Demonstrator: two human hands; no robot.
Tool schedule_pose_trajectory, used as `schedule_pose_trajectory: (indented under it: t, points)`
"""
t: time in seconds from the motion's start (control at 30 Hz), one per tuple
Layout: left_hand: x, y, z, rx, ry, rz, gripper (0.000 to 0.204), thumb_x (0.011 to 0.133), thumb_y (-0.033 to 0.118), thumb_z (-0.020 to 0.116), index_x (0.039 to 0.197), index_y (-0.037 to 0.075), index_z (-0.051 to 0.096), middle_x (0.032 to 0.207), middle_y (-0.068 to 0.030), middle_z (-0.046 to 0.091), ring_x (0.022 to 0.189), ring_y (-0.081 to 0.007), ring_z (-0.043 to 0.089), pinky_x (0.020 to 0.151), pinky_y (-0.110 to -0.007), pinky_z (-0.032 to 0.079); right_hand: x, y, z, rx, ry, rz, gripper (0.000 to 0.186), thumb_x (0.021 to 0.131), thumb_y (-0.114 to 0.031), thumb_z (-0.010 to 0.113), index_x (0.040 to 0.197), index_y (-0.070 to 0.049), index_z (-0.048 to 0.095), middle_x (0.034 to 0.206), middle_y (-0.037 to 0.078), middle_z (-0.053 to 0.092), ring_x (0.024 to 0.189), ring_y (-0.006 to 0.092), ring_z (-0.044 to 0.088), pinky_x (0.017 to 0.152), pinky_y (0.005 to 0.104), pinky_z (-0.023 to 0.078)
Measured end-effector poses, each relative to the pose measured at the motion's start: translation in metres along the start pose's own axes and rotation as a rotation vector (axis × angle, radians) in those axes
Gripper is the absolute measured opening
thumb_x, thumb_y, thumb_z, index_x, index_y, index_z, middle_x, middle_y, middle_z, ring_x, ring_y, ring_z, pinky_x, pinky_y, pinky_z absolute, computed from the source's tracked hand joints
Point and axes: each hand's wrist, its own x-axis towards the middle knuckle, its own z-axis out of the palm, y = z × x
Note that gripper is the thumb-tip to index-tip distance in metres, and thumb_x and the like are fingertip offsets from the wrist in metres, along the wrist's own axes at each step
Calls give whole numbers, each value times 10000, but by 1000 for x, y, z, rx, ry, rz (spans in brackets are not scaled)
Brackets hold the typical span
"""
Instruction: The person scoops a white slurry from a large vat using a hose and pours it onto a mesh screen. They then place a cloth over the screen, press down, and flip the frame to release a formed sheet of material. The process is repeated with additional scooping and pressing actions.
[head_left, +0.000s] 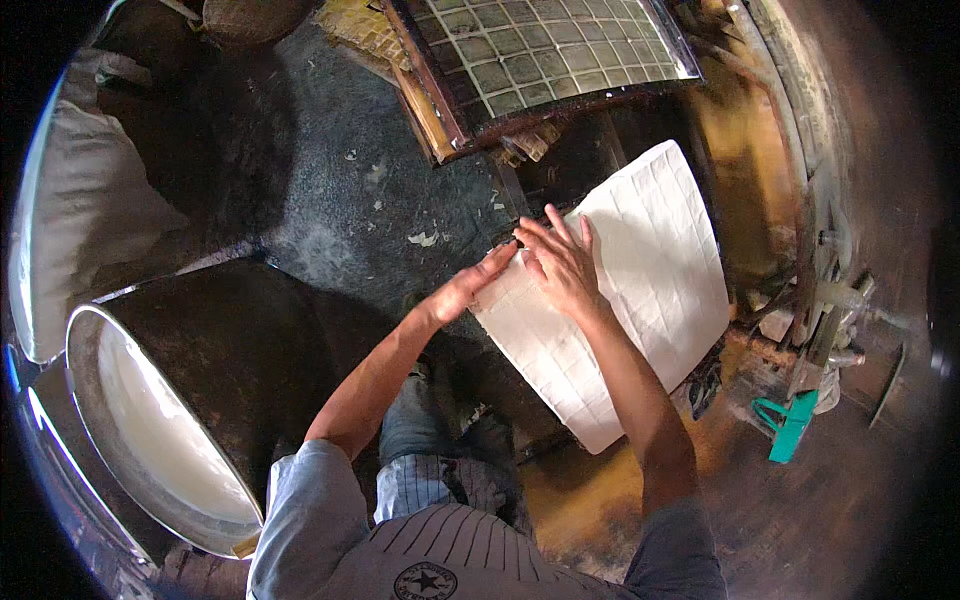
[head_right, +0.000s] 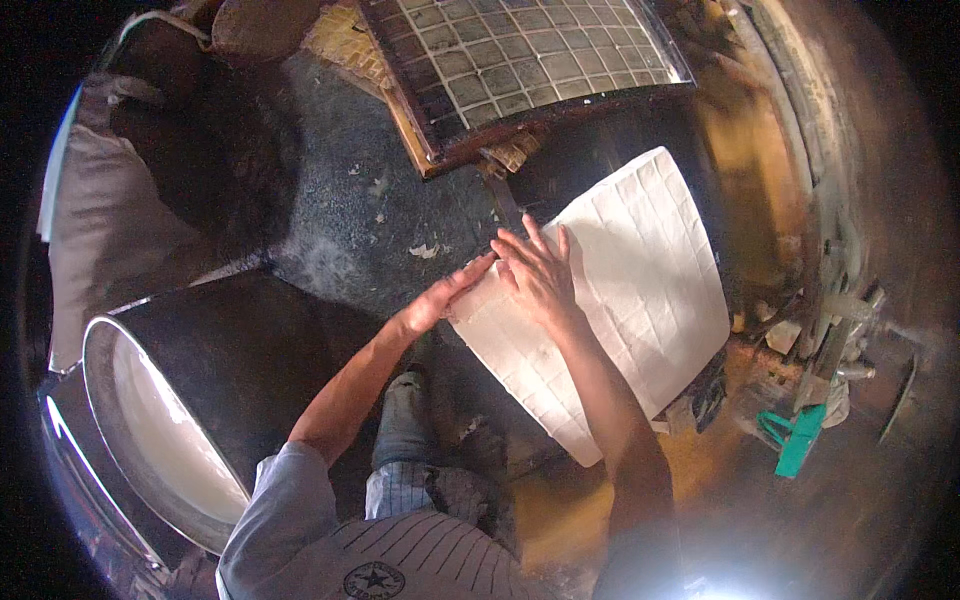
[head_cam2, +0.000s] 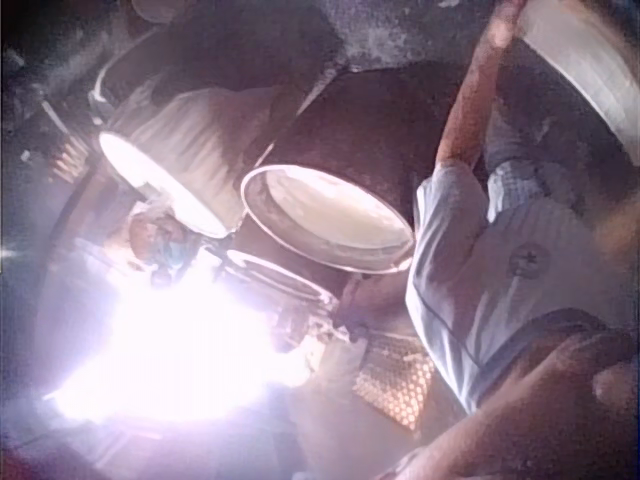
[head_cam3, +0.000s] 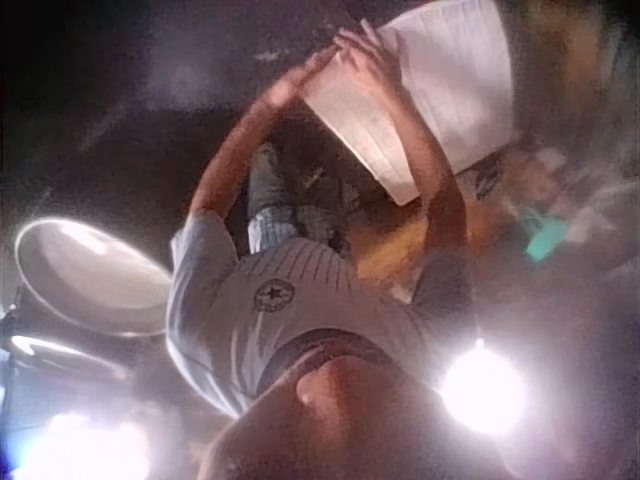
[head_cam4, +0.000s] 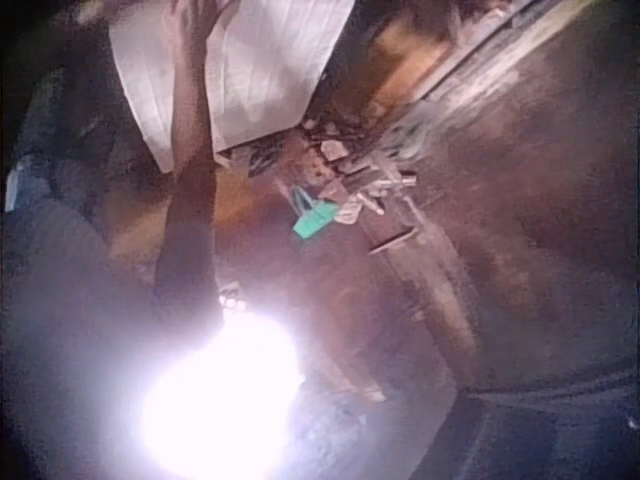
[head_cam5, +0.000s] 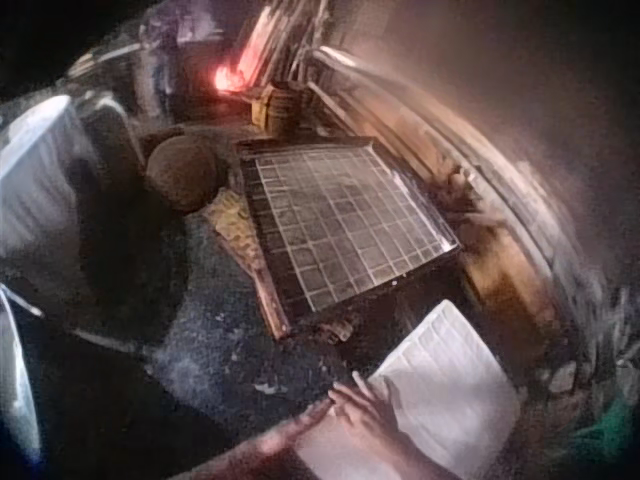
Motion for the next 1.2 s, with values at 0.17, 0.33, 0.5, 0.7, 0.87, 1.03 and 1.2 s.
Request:
schedule_pose_trajectory:
  t: [0.17, 0.33, 0.5, 0.7, 0.87, 1.03, 1.2]
  points:
    - [8, 7, -22, -710, -161, -233, 885, 913, 676, 232, 1484, 3, 171, 1546, -123, 208, 1406, -250, 249, 1155, -373, 160, -9, 3, -5, 43, -13, 83, 321, 885, -192, 535, 1192, -136, 611, 1361, 28, 508, 1376, 259, 317, 1104, 587, 160]
    - [23, 11, -29, -635, -10, -337, 813, 920, 655, 301, 1470, 56, 274, 1509, -96, 307, 1377, -236, 304, 1115, -402, 244, -61, 15, -13, 311, 379, 272, 399, 885, -116, 524, 1281, -69, 523, 1388, 117, 471, 1345, 328, 353, 1109, 478, 231]
    - [44, 1, -19, 121, 227, -415, 683, 941, 618, 347, 1422, 137, 402, 1401, -37, 467, 1297, -264, 411, 1059, -465, 300, -198, 33, -10, 537, 703, 775, 377, 919, -46, 464, 1292, -3, 500, 1359, 115, 492, 1288, 243, 420, 1094, 385, 283]
    - [65, 19, 23, 843, 16, -268, 629, 954, 508, 450, 1387, 55, 396, 1413, -212, 401, 1301, -314, 400, 996, -416, 408, -355, 22, 13, 772, 1001, 1023, 383, 906, -118, 551, 1267, 3, 510, 1263, 119, 531, 1127, 217, 523, 991, 356, 389]
    - [69, 1, 22, 981, 11, -254, 553, 926, 450, 528, 1309, 54, 475, 1262, -156, 511, 1145, -256, 493, 933, -379, 435, -449, 58, 55, 712, 936, 1397, 433, 892, -208, 609, 1273, -32, 505, 1210, 93, 550, 1059, 210, 547, 914, 357, 437]
    - [83, 23, 7, 558, 98, -550, 469, 899, 391, 600, 1223, 54, 559, 1103, -83, 618, 981, -186, 575, 866, -328, 459, -463, 109, 52, 1198, 1009, 1568, 527, 877, -322, 636, 1308, -62, 478, 1185, 80, 550, 1048, 200, 552, 882, 352, 460]
    - [95, 5, 14, 730, 94, -429, 538, 780, 328, 781, 1151, -14, 594, 1090, -105, 658, 1008, -190, 605, 894, -339, 471, -457, 175, 60, 1427, 862, 1473, 507, 870, -415, 641, 1216, -56, 550, 1000, 34, 604, 817, 134, 601, 671, 305, 511]
